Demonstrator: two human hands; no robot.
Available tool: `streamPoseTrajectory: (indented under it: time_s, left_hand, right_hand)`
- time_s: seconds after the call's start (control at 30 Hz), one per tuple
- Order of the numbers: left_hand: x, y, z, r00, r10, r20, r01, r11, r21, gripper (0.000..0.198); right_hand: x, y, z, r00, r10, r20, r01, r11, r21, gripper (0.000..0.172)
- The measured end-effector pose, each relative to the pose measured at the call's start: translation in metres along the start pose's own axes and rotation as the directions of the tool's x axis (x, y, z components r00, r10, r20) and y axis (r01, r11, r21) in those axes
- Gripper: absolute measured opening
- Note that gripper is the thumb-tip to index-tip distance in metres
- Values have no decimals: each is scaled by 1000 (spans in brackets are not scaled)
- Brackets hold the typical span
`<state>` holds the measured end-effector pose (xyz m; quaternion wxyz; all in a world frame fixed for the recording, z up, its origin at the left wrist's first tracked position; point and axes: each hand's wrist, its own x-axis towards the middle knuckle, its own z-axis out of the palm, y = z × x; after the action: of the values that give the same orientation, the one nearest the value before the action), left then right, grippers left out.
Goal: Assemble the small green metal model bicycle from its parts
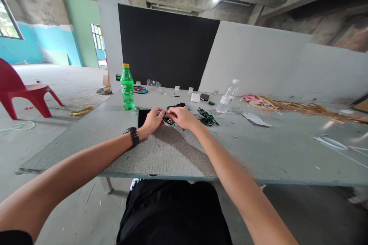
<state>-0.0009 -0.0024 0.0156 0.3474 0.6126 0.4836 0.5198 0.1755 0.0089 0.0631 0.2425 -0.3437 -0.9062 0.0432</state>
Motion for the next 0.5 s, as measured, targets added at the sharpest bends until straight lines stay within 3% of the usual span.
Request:
streamPoseTrajectory:
  time_s: [0.3, 0.5]
  left_hand:
    - [1, -4, 0, 1000, 2, -2, -2, 1000, -3, 16]
    - [0, -2, 0, 1000, 4, -4, -4, 1000, 13, 17]
  right_hand:
    - [-1, -1, -3, 997, 38, 69, -47, 990, 133, 21]
    - [0, 0, 1, 999, 34, 9, -35, 994, 103, 21]
